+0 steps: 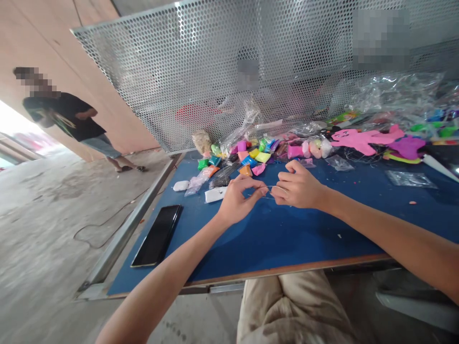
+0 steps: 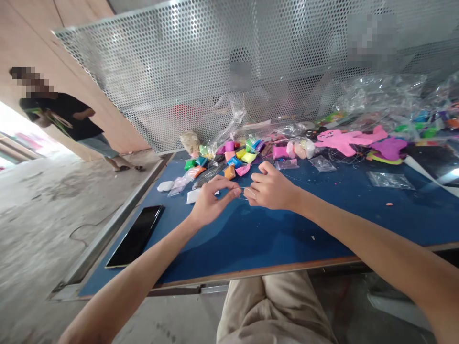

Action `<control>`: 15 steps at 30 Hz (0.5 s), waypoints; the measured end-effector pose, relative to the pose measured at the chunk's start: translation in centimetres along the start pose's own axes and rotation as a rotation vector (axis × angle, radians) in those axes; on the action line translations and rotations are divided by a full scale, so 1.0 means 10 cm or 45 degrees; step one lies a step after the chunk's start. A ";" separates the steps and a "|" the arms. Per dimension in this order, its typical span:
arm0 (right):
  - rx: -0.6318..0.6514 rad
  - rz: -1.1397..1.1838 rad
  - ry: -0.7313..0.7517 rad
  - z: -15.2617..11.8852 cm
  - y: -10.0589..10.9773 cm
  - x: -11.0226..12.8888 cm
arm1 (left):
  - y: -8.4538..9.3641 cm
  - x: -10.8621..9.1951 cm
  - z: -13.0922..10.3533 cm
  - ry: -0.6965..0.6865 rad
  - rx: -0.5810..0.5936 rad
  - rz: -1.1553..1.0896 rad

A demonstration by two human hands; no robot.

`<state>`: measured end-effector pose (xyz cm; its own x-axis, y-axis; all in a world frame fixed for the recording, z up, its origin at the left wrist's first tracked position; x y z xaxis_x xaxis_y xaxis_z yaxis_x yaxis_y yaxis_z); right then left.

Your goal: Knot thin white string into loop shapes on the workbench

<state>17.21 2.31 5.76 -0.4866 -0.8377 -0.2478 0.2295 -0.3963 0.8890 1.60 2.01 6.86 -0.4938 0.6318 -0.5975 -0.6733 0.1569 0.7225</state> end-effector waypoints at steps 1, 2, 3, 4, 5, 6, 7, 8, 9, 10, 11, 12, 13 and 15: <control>-0.011 0.017 -0.030 0.01 0.00 -0.02 | 0.00 0.01 0.00 0.011 -0.007 -0.028; -0.016 0.065 -0.062 0.01 -0.01 -0.04 | -0.01 0.03 0.01 0.024 -0.011 -0.061; -0.008 0.143 -0.086 0.02 -0.02 -0.07 | -0.01 0.04 0.01 0.039 -0.008 -0.092; 0.017 0.245 -0.098 0.02 -0.05 -0.10 | -0.01 0.06 0.02 0.052 0.003 -0.117; 0.052 0.360 -0.099 0.03 -0.09 -0.12 | -0.01 0.07 0.02 0.061 0.022 -0.133; 0.090 0.475 -0.096 0.03 -0.13 -0.13 | -0.01 0.08 0.02 0.065 0.043 -0.139; 0.120 0.580 -0.098 0.03 -0.16 -0.15 | -0.01 0.09 0.03 0.067 0.061 -0.134; 0.141 0.668 -0.110 0.02 -0.20 -0.16 | -0.01 0.10 0.03 0.069 0.074 -0.120; 0.155 0.737 -0.129 0.02 -0.23 -0.18 | 0.00 0.11 0.03 0.070 0.081 -0.103; 0.170 0.793 -0.151 0.01 -0.25 -0.19 | 0.00 0.13 0.03 0.072 0.083 -0.083; 0.187 0.837 -0.169 0.01 -0.27 -0.20 | 0.01 0.15 0.03 0.076 0.082 -0.063; 0.205 0.868 -0.177 0.01 -0.28 -0.20 | 0.01 0.17 0.03 0.081 0.081 -0.044; 0.223 0.887 -0.176 0.01 -0.29 -0.20 | 0.01 0.19 0.04 0.087 0.085 -0.026; 0.244 0.891 -0.161 0.01 -0.29 -0.19 | 0.00 0.23 0.04 0.101 0.102 -0.003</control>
<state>17.36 5.11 3.70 -0.3768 -0.8163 0.4379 0.3763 0.2971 0.8776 0.73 3.80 5.60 -0.5362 0.5700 -0.6226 -0.6301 0.2205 0.7446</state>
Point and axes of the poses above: each hand's wrist, its own z-axis towards the middle knuckle, its own y-axis out of the back of the hand, x = y × z, the point moved 6 cm from there along z, towards the middle knuckle, and after that the axes turned 11 degrees about x, right-handed, at the moved point
